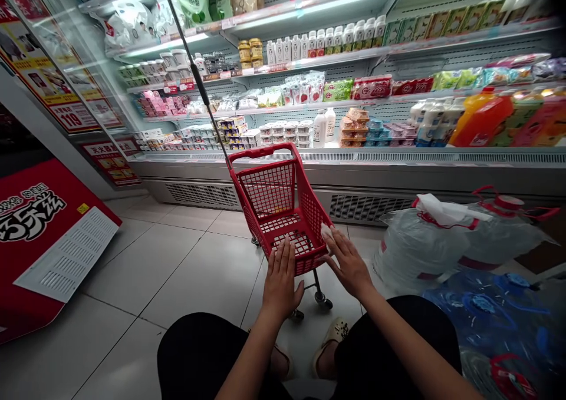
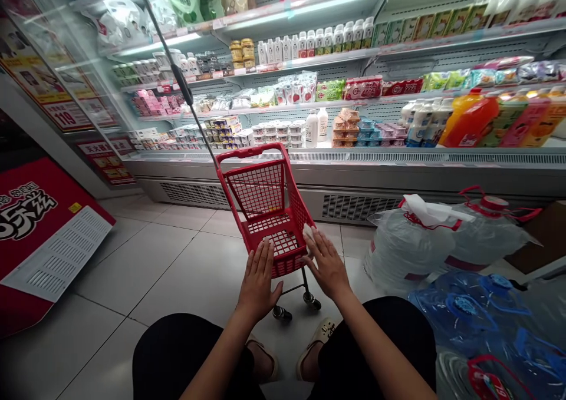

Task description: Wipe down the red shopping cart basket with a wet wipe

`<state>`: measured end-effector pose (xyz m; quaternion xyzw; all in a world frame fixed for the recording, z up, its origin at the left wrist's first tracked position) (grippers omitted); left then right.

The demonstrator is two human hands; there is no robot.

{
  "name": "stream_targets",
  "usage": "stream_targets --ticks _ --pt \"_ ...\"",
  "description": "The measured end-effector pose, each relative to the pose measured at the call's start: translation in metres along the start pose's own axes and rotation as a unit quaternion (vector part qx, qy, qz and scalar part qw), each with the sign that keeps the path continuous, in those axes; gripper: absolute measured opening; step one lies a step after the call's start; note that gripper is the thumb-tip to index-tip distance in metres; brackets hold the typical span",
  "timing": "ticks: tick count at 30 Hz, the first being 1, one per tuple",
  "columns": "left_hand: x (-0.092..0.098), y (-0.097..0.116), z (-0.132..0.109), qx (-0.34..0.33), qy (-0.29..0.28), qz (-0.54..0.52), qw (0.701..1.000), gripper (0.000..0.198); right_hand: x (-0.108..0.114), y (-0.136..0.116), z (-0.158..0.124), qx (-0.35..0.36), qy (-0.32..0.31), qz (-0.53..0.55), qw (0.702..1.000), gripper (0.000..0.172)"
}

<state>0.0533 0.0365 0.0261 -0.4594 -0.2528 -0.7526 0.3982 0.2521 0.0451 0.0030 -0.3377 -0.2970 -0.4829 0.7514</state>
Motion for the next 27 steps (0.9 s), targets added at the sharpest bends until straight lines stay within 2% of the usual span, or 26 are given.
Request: stream_targets --ticks 5,11,14,16,18,21,23,25,27 --pt "-0.001 0.000 0.001 -0.006 -0.008 -0.012 1.000 0.101 -0.009 -0.026 0.005 -0.012 0.037 0.033 0.999 0.064" --pt "-0.002 -0.002 0.001 -0.003 0.010 -0.029 1.000 0.109 -0.026 -0.087 0.009 0.113 0.018 0.048 0.992 0.069" --pt "-0.002 -0.006 -0.002 0.002 0.021 -0.038 0.999 0.109 -0.027 -0.096 0.007 0.176 0.014 0.049 0.983 0.070" --pt "-0.002 -0.008 -0.004 0.003 0.018 -0.036 0.999 0.111 -0.023 -0.083 0.006 0.218 -0.003 0.047 0.975 0.072" --pt "-0.001 -0.010 -0.006 -0.001 0.010 -0.028 1.000 0.110 -0.015 -0.055 0.009 0.238 -0.030 0.043 0.970 0.075" --pt "0.000 -0.010 -0.006 -0.008 0.003 -0.020 1.000 0.106 -0.002 -0.001 0.018 0.202 -0.042 0.034 0.978 0.076" --pt "-0.001 -0.008 -0.004 -0.010 0.000 -0.020 1.000 0.106 0.004 0.023 0.024 0.175 -0.041 0.034 0.983 0.073" --pt "-0.002 -0.007 -0.001 -0.014 0.000 -0.019 1.000 0.104 0.004 0.032 0.026 0.153 -0.042 0.039 0.987 0.068" --pt "-0.002 -0.008 0.000 -0.017 0.000 -0.017 1.000 0.103 0.003 0.028 0.025 0.128 -0.032 0.042 0.990 0.061"
Point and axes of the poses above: each hand's wrist, its own z-axis towards the middle knuckle, its own x-axis out of the back of the hand, y = z × x, the point moved 7 cm from there along z, towards the middle knuckle, and after that the axes turned 3 degrees about z, right-handed, at the moved point
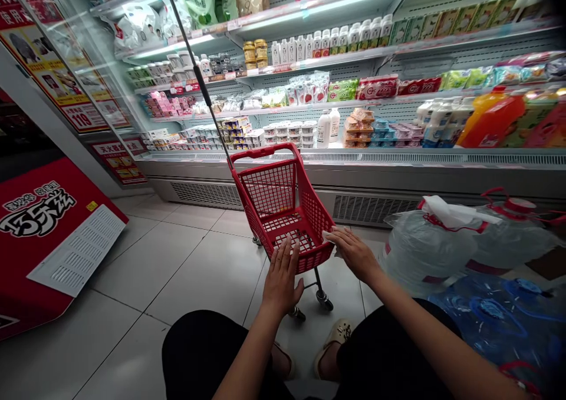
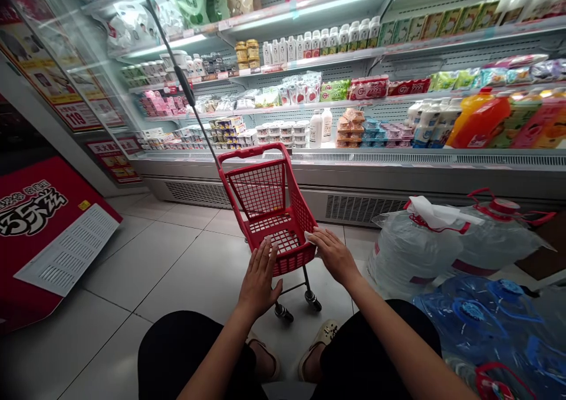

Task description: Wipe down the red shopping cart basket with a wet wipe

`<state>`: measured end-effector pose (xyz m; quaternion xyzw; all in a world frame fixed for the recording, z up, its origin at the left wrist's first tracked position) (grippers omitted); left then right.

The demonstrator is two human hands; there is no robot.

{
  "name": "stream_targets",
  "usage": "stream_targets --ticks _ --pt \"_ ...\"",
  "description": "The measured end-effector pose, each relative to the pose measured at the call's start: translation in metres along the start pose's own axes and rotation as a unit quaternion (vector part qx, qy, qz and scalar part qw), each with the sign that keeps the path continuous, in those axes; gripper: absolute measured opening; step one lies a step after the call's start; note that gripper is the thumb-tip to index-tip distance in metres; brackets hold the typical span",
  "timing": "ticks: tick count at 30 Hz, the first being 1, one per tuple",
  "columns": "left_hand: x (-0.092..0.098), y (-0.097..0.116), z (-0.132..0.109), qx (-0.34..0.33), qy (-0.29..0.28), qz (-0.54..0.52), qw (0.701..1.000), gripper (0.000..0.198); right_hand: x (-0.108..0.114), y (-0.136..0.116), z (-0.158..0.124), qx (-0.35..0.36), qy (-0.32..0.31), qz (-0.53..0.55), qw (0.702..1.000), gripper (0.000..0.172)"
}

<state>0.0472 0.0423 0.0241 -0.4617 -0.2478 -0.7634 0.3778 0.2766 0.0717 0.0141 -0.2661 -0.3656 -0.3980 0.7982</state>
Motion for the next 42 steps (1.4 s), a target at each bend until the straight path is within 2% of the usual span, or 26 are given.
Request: stream_targets --ticks 5,9,12,16,18,20,25,28,30,33,34,36,37,39,42 --pt "0.007 -0.016 -0.003 0.011 0.007 0.008 1.000 0.102 -0.002 -0.037 0.001 -0.040 0.032 0.008 0.999 0.055" --pt "0.019 -0.037 -0.008 0.066 0.036 0.023 0.997 0.092 -0.005 -0.074 0.002 -0.036 0.036 0.025 0.998 0.058" --pt "0.025 -0.046 -0.009 0.113 0.058 0.036 0.991 0.086 -0.012 -0.105 0.003 0.012 0.024 0.032 0.999 0.066" --pt "0.023 -0.040 -0.009 0.086 0.046 0.035 0.995 0.076 -0.015 -0.133 0.006 0.124 -0.014 0.048 0.991 0.072" --pt "0.025 -0.042 -0.013 0.090 0.046 0.036 0.994 0.074 -0.012 -0.130 0.013 0.155 -0.038 0.054 0.986 0.072" --pt "0.027 -0.049 -0.018 0.100 0.045 0.042 0.993 0.074 -0.009 -0.114 0.024 0.155 -0.047 0.051 0.985 0.071" --pt "0.029 -0.063 -0.024 0.120 0.030 0.052 0.991 0.079 -0.010 -0.064 0.054 0.074 -0.005 0.000 0.997 0.069" --pt "0.028 -0.067 -0.024 0.131 0.018 0.054 0.990 0.079 -0.006 -0.056 0.059 0.035 0.023 -0.007 0.999 0.070" --pt "0.026 -0.069 -0.024 0.134 0.008 0.053 0.989 0.079 0.011 -0.052 0.060 -0.006 0.066 0.016 0.998 0.070" --pt "0.025 -0.072 -0.023 0.132 -0.004 0.048 0.990 0.079 0.059 -0.040 0.063 -0.095 0.194 0.073 0.974 0.065" --pt "0.025 -0.073 -0.023 0.130 -0.005 0.047 0.990 0.079 0.076 -0.039 0.064 -0.107 0.236 0.084 0.962 0.063" --pt "0.025 -0.073 -0.022 0.126 -0.002 0.044 0.991 0.079 0.098 -0.046 0.069 -0.088 0.288 0.083 0.950 0.063" --pt "0.024 -0.072 -0.022 0.124 0.002 0.044 0.991 0.079 0.101 -0.055 0.072 -0.062 0.289 0.075 0.952 0.065" --pt "0.023 -0.072 -0.021 0.118 0.010 0.044 0.992 0.080 0.087 -0.082 0.074 0.012 0.237 0.063 0.970 0.071" --pt "0.021 -0.071 -0.020 0.110 0.015 0.045 0.993 0.083 0.030 -0.135 0.057 0.147 0.071 0.063 0.985 0.075"
Point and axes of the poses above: each hand's wrist, its own z-axis towards the middle knuckle, its own x-axis out of the back of the hand, y = z × x, the point moved 7 cm from there along z, towards the middle knuckle, and after that the axes turned 3 degrees about z, right-handed, at the moved point
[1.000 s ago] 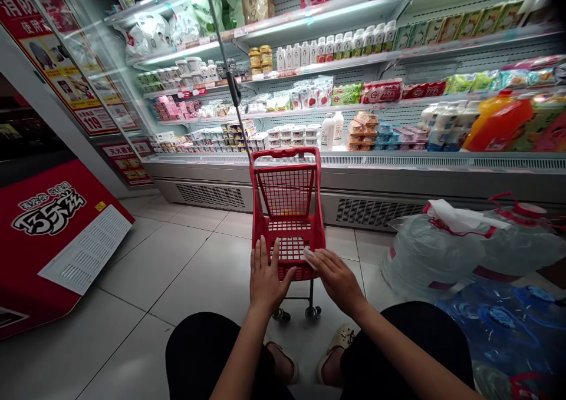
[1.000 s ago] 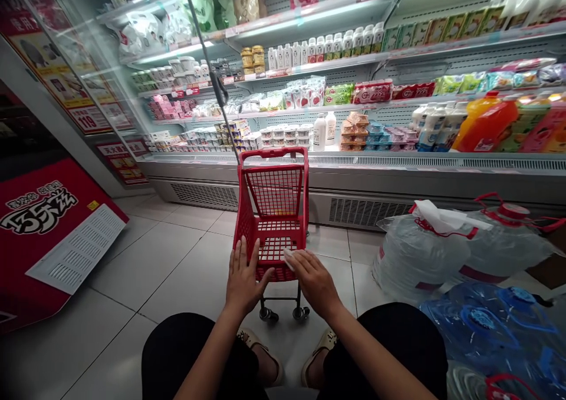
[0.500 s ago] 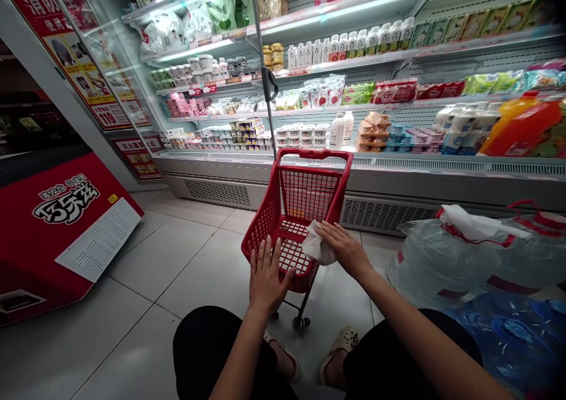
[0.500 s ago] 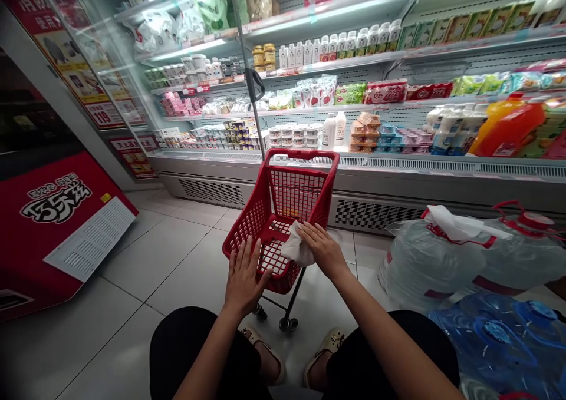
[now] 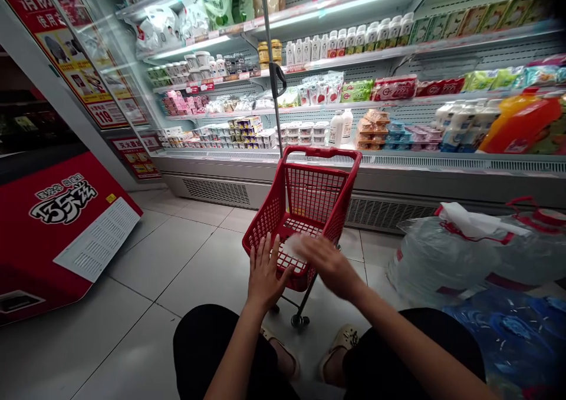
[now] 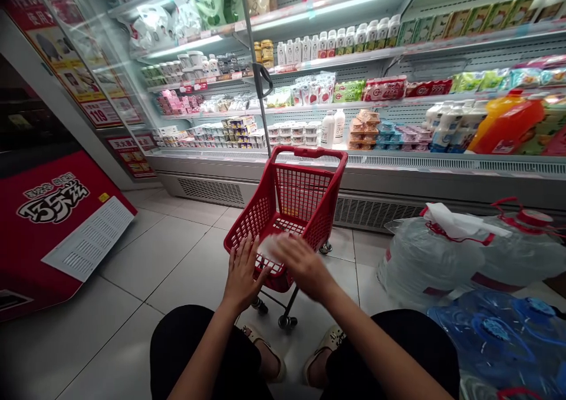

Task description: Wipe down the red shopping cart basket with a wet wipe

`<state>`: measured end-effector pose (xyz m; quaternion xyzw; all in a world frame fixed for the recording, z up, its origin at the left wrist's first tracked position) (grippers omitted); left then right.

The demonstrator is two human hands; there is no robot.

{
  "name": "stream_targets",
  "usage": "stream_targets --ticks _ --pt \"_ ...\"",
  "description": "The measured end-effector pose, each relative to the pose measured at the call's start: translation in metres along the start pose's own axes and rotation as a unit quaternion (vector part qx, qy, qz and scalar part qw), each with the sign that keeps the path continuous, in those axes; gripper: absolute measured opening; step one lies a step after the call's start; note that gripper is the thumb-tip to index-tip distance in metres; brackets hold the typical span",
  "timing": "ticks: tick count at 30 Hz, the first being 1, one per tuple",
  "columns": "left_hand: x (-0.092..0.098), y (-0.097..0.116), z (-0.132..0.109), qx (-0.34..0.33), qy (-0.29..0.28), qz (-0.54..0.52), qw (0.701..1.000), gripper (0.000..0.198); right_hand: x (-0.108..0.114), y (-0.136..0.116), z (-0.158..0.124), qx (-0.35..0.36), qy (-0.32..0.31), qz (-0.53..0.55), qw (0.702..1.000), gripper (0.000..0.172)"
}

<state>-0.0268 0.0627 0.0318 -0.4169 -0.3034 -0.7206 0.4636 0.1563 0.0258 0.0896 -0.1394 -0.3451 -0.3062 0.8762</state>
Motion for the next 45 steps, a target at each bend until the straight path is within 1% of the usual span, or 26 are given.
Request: stream_targets --ticks 1,3,5,7,9,11,14,16,17,18,20,22,23,24,25,26,28,31,32,34,36,38,40,41,43,45 --pt "-0.001 0.000 0.000 -0.003 -0.001 0.000 1.000 0.083 -0.019 -0.016 -0.009 0.037 -0.047 0.012 0.998 0.074" --pt "-0.001 -0.001 -0.001 -0.010 -0.010 -0.001 1.000 0.085 -0.042 -0.031 -0.024 0.036 -0.074 0.018 0.996 0.072" --pt "-0.001 -0.002 -0.002 -0.017 -0.019 -0.003 1.000 0.088 -0.050 -0.033 -0.034 0.027 -0.080 0.025 0.996 0.069" --pt "0.000 -0.002 -0.002 -0.019 -0.022 -0.005 1.000 0.090 -0.049 -0.025 -0.039 0.045 -0.096 0.032 0.994 0.067" --pt "0.001 -0.002 -0.001 -0.018 -0.020 -0.008 1.000 0.089 -0.043 -0.005 -0.041 0.071 -0.115 0.024 0.991 0.067" --pt "0.001 -0.001 0.001 -0.018 -0.023 -0.011 1.000 0.089 -0.033 0.028 -0.042 0.065 -0.122 -0.004 0.990 0.068" --pt "0.000 -0.002 0.003 -0.018 -0.032 -0.018 0.999 0.090 -0.018 0.085 -0.041 -0.015 -0.104 -0.065 0.992 0.075" --pt "0.000 -0.003 0.005 -0.016 -0.036 -0.024 0.999 0.089 -0.016 0.104 -0.040 -0.068 -0.089 -0.088 0.990 0.078" --pt "-0.001 -0.004 0.006 -0.015 -0.037 -0.027 0.999 0.088 -0.017 0.104 -0.039 -0.086 -0.082 -0.091 0.989 0.079" --pt "-0.001 -0.005 0.006 -0.014 -0.037 -0.029 0.999 0.088 -0.021 0.096 -0.037 -0.097 -0.076 -0.087 0.989 0.078" --pt "-0.001 -0.007 0.007 -0.011 -0.036 -0.031 0.999 0.089 -0.034 0.066 -0.034 -0.096 -0.068 -0.060 0.991 0.077" --pt "-0.002 -0.010 0.008 -0.006 -0.033 -0.031 0.999 0.089 -0.049 0.023 -0.030 -0.040 -0.088 -0.011 0.995 0.077" --pt "-0.002 -0.011 0.008 -0.005 -0.032 -0.030 0.999 0.089 -0.053 0.008 -0.029 -0.022 -0.093 0.008 0.995 0.074" --pt "-0.003 -0.012 0.008 -0.005 -0.031 -0.028 0.999 0.089 -0.055 -0.004 -0.028 0.001 -0.102 0.026 0.994 0.072" --pt "-0.003 -0.014 0.009 -0.006 -0.032 -0.028 0.999 0.088 -0.056 -0.008 -0.028 0.019 -0.110 0.039 0.993 0.070" --pt "-0.004 -0.015 0.009 -0.006 -0.033 -0.028 0.999 0.088 -0.054 -0.006 -0.028 0.032 -0.115 0.048 0.992 0.069" --pt "-0.005 -0.018 0.009 -0.004 -0.038 -0.030 0.999 0.088 -0.046 0.018 -0.028 0.035 -0.114 0.049 0.992 0.068" --pt "-0.005 -0.022 0.008 0.004 -0.046 -0.033 0.998 0.087 -0.031 0.073 -0.028 -0.033 -0.084 0.016 0.996 0.071" --pt "-0.005 -0.021 0.008 0.007 -0.045 -0.033 0.998 0.086 -0.029 0.086 -0.029 -0.058 -0.073 0.004 0.996 0.072" --pt "-0.002 -0.016 0.007 0.016 -0.036 -0.033 0.999 0.086 -0.029 0.098 -0.030 -0.094 -0.056 -0.013 0.994 0.073" --pt "0.001 -0.003 0.006 0.028 -0.015 -0.033 0.999 0.082 -0.034 0.090 -0.031 -0.120 -0.041 -0.025 0.992 0.074" --pt "0.002 0.016 0.006 0.027 0.008 -0.035 0.999 0.080 -0.041 0.070 -0.030 -0.131 -0.033 -0.032 0.990 0.073" --pt "-0.001 0.037 0.006 0.005 0.019 -0.044 0.999 0.085 -0.049 0.046 -0.027 -0.113 -0.042 -0.029 0.992 0.072" --pt "-0.003 0.044 0.006 0.001 0.024 -0.044 0.999 0.087 -0.053 0.036 -0.024 -0.094 -0.050 -0.026 0.994 0.071" --pt "-0.005 0.047 0.005 0.004 0.033 -0.035 0.999 0.088 -0.055 0.025 -0.020 -0.055 -0.069 -0.021 0.996 0.068" --pt "-0.007 0.040 0.004 0.007 0.036 -0.014 0.999 0.086 -0.054 0.030 -0.016 -0.027 -0.088 -0.025 0.995 0.066"
Point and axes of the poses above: each hand's wrist, its own z-axis towards the middle knuckle, its own x-axis out of the back of the hand, y = z × x, the point moved 7 cm from there along z, towards the middle knuckle, and after that the axes turned 3 degrees about z, right-handed, at the moved point
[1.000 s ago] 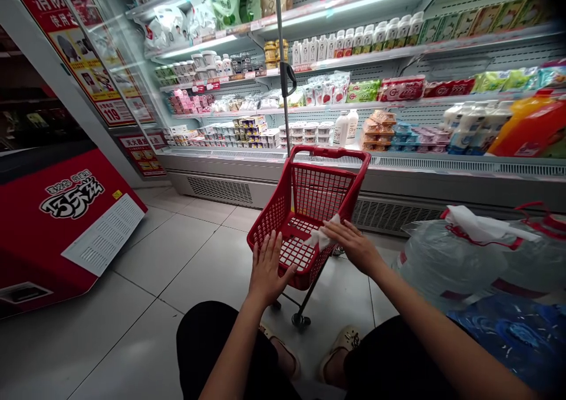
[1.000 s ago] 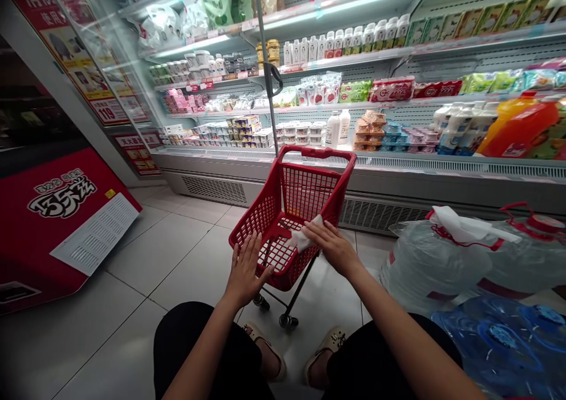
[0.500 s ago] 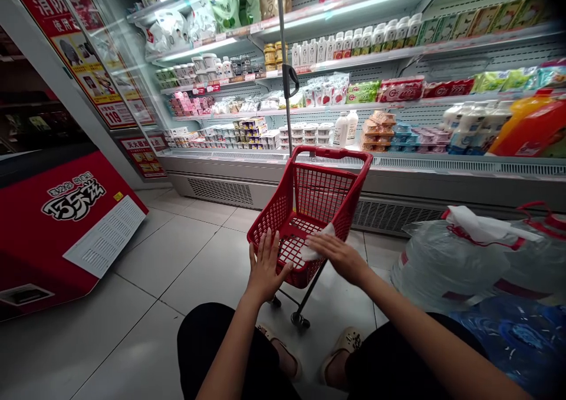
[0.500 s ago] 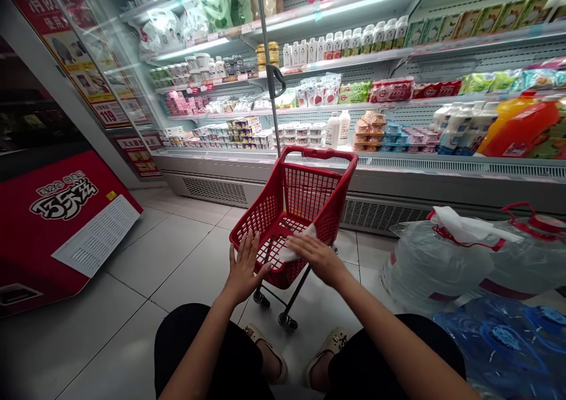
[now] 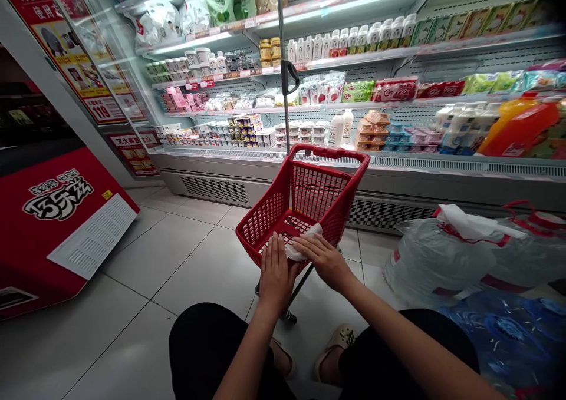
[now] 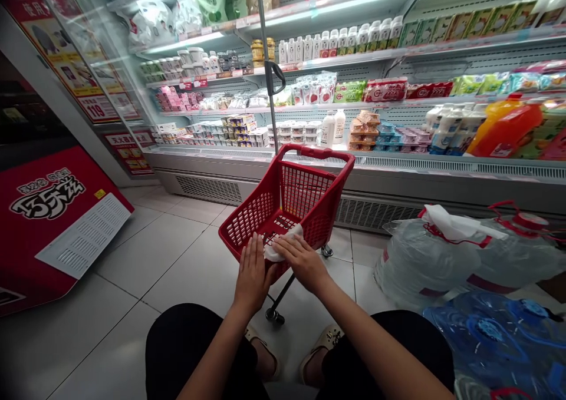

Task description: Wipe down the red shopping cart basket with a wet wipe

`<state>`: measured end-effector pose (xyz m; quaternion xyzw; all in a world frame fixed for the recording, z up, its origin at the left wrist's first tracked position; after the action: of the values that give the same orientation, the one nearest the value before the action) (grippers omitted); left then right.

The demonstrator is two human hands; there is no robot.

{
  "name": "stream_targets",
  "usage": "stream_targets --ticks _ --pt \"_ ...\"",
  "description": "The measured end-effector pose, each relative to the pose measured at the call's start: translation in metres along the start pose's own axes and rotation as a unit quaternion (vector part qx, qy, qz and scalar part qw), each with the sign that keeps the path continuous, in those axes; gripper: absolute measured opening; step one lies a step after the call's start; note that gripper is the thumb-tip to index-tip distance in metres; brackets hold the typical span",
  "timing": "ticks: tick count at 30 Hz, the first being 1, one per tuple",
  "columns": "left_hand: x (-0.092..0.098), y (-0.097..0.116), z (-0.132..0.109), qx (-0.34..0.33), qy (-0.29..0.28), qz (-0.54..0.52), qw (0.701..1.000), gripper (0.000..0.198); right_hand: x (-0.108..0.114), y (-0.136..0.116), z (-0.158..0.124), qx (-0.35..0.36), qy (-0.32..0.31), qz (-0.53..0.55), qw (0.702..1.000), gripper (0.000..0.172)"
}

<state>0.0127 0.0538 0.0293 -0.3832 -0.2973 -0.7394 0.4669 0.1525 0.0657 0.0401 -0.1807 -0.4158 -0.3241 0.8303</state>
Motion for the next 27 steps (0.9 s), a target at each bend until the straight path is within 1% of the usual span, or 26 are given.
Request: stream_targets --ticks 2,5,7,8,10,13,15,17,19,20,22,25,27 --pt "-0.001 -0.010 -0.001 -0.013 -0.010 0.019 1.000 0.083 0.005 0.021 0.004 -0.007 -0.002 -0.013 1.000 0.065" --pt "-0.001 -0.025 -0.001 -0.031 -0.028 0.033 0.999 0.075 0.012 0.059 0.008 -0.054 0.009 -0.029 0.998 0.061" --pt "0.000 -0.032 0.000 -0.035 -0.032 0.032 0.998 0.074 0.012 0.071 0.010 -0.074 0.017 -0.031 0.997 0.057" --pt "0.001 -0.036 0.001 -0.033 -0.031 0.030 0.999 0.076 0.012 0.072 0.010 -0.078 0.021 -0.031 0.996 0.055" --pt "0.003 -0.042 0.002 -0.022 -0.026 0.028 0.999 0.078 0.009 0.064 0.010 -0.081 0.033 -0.028 0.996 0.055" --pt "0.007 -0.046 0.004 0.017 -0.016 0.035 0.999 0.081 0.004 0.039 0.011 -0.078 0.041 -0.026 0.996 0.059" --pt "0.009 -0.039 0.006 0.026 -0.008 0.042 0.999 0.083 0.000 0.020 0.013 -0.066 0.035 -0.028 0.997 0.060" --pt "0.009 -0.023 0.010 0.013 -0.004 0.042 0.999 0.084 -0.003 0.005 0.016 -0.043 0.025 -0.030 0.998 0.062" --pt "0.009 -0.010 0.013 0.001 0.000 0.039 0.999 0.086 -0.002 -0.002 0.017 -0.016 0.013 -0.034 0.999 0.065" --pt "0.010 -0.007 0.013 -0.002 0.001 0.040 0.999 0.086 0.000 -0.001 0.016 -0.007 0.008 -0.038 0.999 0.066" --pt "0.012 -0.009 0.012 -0.006 0.002 0.045 0.999 0.087 0.009 0.011 0.013 -0.002 0.000 -0.053 0.999 0.069" --pt "0.016 -0.021 0.008 -0.020 -0.007 0.048 0.999 0.086 0.029 0.042 0.005 -0.035 0.006 -0.083 0.996 0.070" --pt "0.020 -0.028 0.008 -0.018 -0.012 0.048 0.999 0.086 0.040 0.056 0.000 -0.060 0.014 -0.098 0.993 0.069"
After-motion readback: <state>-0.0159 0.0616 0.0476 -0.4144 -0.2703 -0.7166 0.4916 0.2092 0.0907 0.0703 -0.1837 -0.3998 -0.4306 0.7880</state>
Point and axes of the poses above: each hand's wrist, its own z-axis towards the middle knuckle, its own x-axis out of the back of the hand, y = z × x, the point moved 7 cm from there along z, towards the middle knuckle, and after that the axes turned 3 degrees about z, right-handed, at the moved point
